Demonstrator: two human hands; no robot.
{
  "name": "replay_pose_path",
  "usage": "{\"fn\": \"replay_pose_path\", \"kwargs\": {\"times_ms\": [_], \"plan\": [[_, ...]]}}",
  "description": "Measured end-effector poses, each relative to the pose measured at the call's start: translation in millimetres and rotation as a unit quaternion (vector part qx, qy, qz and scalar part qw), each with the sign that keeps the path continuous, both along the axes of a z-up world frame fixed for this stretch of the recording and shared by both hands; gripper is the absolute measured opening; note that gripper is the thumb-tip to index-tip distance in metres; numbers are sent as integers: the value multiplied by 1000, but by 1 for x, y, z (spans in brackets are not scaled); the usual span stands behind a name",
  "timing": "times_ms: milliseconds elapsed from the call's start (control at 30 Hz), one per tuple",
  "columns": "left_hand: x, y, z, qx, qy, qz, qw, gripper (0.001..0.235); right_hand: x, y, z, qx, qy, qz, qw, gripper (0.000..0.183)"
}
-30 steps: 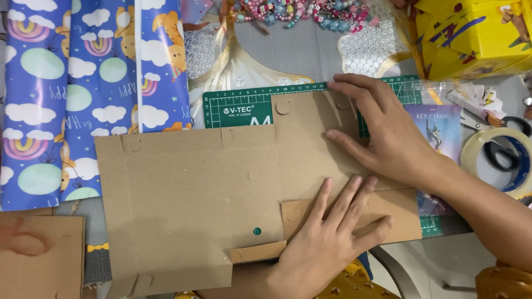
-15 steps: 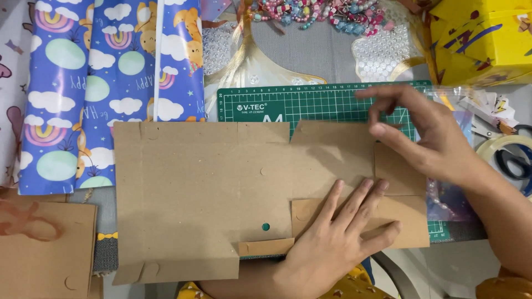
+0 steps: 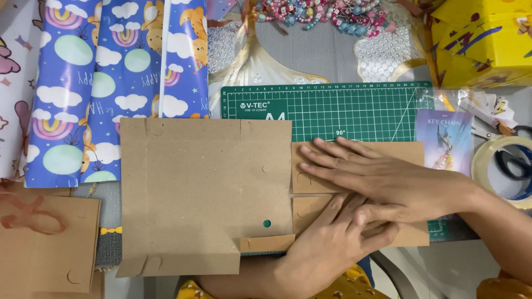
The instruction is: The person assembles a flat-packed cardboard box by folding the side panels and securing the bottom flaps. They work on a table with a green cutting mat, surrounded by gift bags and craft supplies.
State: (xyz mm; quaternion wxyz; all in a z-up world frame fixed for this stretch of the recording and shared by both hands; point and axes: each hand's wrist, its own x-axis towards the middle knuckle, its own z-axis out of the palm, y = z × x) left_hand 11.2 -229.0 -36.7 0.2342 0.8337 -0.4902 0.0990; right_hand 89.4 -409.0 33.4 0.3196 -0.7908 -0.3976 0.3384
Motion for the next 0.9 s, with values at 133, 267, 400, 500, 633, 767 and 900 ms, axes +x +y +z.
{"fn": "replay_pose_path", "kwargs": {"times_ms": [133,267,400,500,633,767,900], "plan": [[8,7,10,92,-99,-26,990,60,-6,7,-12,-36,-150,5,988,81],[7,9,4,21,5,-88,996,83,-6,12,-16,-18,-199,-26,979,70],[7,8,-1,-12,80,-116,990,68,10,21,-36,49,-259,-107,959,47],[9,10,-4,45,31,-115,992,81,27,34,-48,122,-363,-146,912,23],[13,13,-7,15,89,-159,983,82,39,55,-48,120,-293,-190,929,22],[11,10,-6,-10,93,-148,984,77,34,64,-44,79,-388,-187,899,37],[11,9,-9,-17,94,-143,985,73,33,64,-43,64,-396,-166,901,43]]}}
